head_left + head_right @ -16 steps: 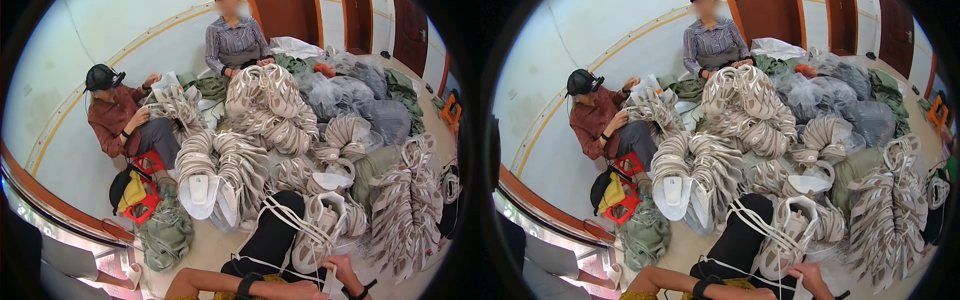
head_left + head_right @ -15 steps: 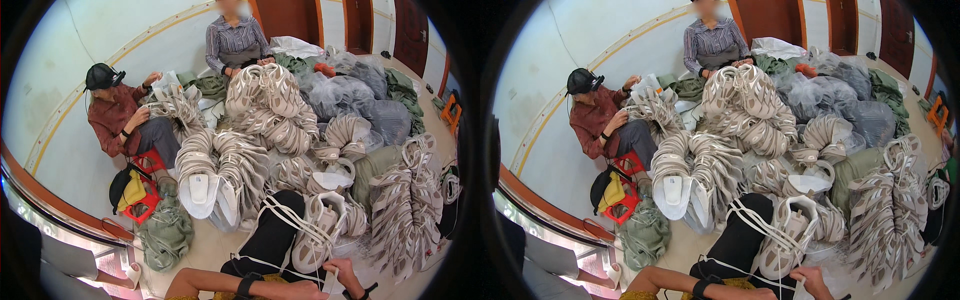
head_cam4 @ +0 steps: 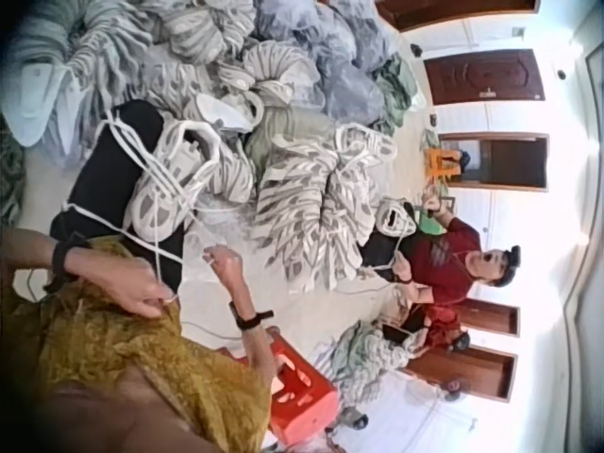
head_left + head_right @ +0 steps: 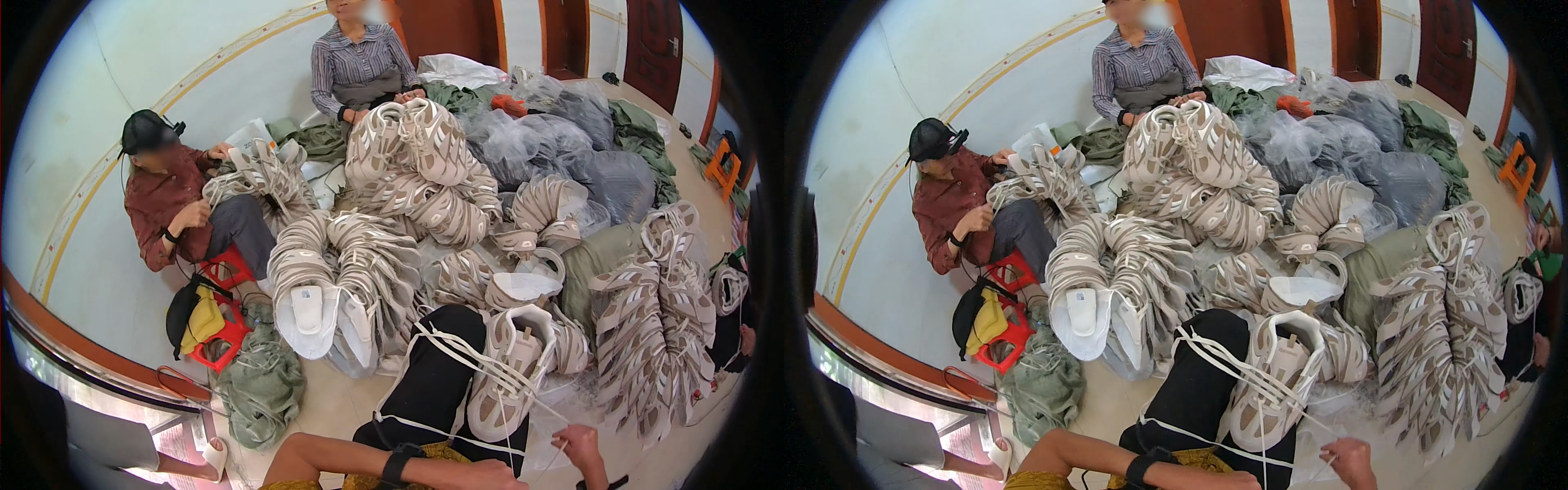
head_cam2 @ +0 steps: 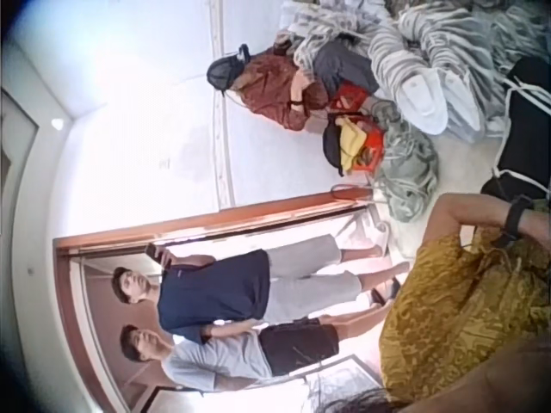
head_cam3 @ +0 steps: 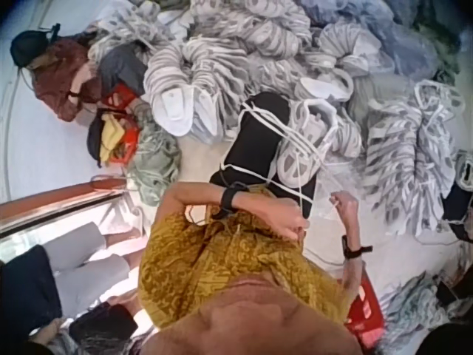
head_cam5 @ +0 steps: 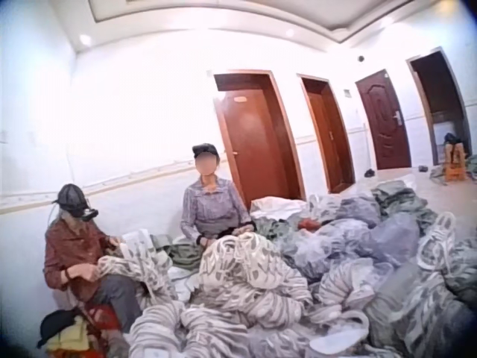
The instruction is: Thread laces through the eyelets of shoe uppers and tie them.
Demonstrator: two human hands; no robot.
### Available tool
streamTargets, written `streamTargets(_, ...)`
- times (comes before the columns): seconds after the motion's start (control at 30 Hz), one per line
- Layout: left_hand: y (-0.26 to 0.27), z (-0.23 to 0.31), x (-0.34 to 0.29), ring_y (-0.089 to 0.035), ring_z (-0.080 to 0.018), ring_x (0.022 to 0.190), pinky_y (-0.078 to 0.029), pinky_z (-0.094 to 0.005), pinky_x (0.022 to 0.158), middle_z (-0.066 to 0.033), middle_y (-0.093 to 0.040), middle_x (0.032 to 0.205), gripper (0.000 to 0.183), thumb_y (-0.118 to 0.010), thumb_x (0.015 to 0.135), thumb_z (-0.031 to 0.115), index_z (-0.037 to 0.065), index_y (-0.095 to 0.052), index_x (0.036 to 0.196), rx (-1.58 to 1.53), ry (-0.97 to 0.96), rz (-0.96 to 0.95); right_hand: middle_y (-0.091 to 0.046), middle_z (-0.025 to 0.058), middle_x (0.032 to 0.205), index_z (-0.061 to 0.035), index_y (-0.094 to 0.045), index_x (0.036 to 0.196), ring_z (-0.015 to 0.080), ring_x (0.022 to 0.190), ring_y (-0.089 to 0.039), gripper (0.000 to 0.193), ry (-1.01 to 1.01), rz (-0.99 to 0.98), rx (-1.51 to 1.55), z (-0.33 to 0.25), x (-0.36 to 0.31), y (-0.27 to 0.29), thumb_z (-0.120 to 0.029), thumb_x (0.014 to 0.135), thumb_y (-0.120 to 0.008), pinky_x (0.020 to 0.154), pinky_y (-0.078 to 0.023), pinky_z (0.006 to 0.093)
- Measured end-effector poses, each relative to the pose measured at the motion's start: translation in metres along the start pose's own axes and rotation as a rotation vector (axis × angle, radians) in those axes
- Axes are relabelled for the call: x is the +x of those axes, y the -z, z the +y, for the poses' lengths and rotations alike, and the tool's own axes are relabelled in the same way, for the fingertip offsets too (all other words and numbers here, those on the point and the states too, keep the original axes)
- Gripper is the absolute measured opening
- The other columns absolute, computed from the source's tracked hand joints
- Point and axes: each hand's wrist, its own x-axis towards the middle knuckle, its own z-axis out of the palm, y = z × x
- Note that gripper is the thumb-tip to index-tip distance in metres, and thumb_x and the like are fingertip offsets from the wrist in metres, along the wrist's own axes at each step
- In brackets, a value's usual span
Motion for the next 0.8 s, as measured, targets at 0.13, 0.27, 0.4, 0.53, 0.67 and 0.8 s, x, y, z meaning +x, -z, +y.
streamTargets(0.13, -0.001, 0.017, -0.006, -0.057, -0.0327, 0.055, -0.043, -0.0398, 0.047, -0.0169, -0.056, 0.060, 0.026, -0.063, 0.075, 0.023, 0.000, -0.053, 0.073, -0.075, -0.072, 0.045, -0.059, 0.0048, 0.060, -0.0081, -0.065, 0.067, 0.0226, 0.055, -0.056, 0.018, 0.233, 0.098, -0.052, 0.009, 0.062, 0.008, -0.018, 0.057, -0.075, 0.054, -0.045, 0.0347)
streamTargets(0.27, -0.004, 0.026, -0.005, -0.058, -0.0320, 0.058, -0.042, -0.0388, 0.048, -0.0169, -0.056, 0.062, 0.026, -0.063, 0.076, 0.022, -0.002, -0.053, 0.080, -0.086, -0.106, -0.008, -0.060, 0.0051, 0.061, -0.0074, -0.065, 0.068, 0.0222, 0.057, -0.057, 0.019, 0.328, 0.157, -0.019, -0.017, 0.110, 0.025, -0.020, 0.058, -0.075, 0.055, -0.044, 0.0347)
streamTargets(0.4, 0.000, 0.038, -0.003, -0.056, -0.0308, 0.055, -0.041, -0.0391, 0.047, -0.0153, -0.053, 0.058, 0.022, -0.062, 0.079, 0.018, -0.002, -0.054, 0.085, -0.254, -0.140, -0.033, -0.059, 0.0062, 0.060, -0.0064, -0.065, 0.069, 0.0233, 0.056, -0.057, 0.019, 0.278, 0.116, 0.163, -0.033, 0.105, 0.018, -0.022, 0.063, -0.074, 0.054, -0.043, 0.0341)
streamTargets(0.53, 0.013, 0.052, -0.007, -0.055, -0.0294, 0.052, -0.042, -0.0374, 0.047, -0.0142, -0.052, 0.057, 0.020, -0.062, 0.079, 0.015, -0.001, -0.055, 0.088, -0.322, -0.089, -0.067, -0.060, 0.0073, 0.061, -0.0053, -0.065, 0.070, 0.0250, 0.057, -0.059, 0.018, 0.197, 0.052, 0.174, -0.030, 0.058, 0.012, -0.021, 0.066, -0.073, 0.054, -0.045, 0.0338)
streamTargets(0.67, 0.015, 0.044, -0.003, -0.055, -0.0296, 0.051, -0.042, -0.0361, 0.046, -0.0144, -0.052, 0.056, 0.019, -0.062, 0.077, 0.013, 0.000, -0.055, 0.088, -0.411, -0.105, -0.131, -0.063, 0.0084, 0.065, -0.0040, -0.065, 0.071, 0.0246, 0.059, -0.061, 0.015, -0.039, 0.047, 0.300, -0.046, 0.006, 0.048, -0.017, 0.068, -0.071, 0.053, -0.046, 0.0321)
streamTargets(0.8, 0.009, 0.042, 0.003, -0.057, -0.0326, 0.057, -0.044, -0.0369, 0.051, -0.0153, -0.055, 0.061, 0.019, -0.055, 0.082, 0.016, 0.001, -0.056, 0.070, -0.424, -0.163, -0.187, -0.055, 0.0059, 0.057, -0.0039, -0.065, 0.072, 0.0211, 0.049, -0.052, 0.016, -0.050, 0.320, 0.290, -0.057, -0.042, 0.101, -0.017, 0.067, -0.071, 0.047, -0.038, 0.0306)
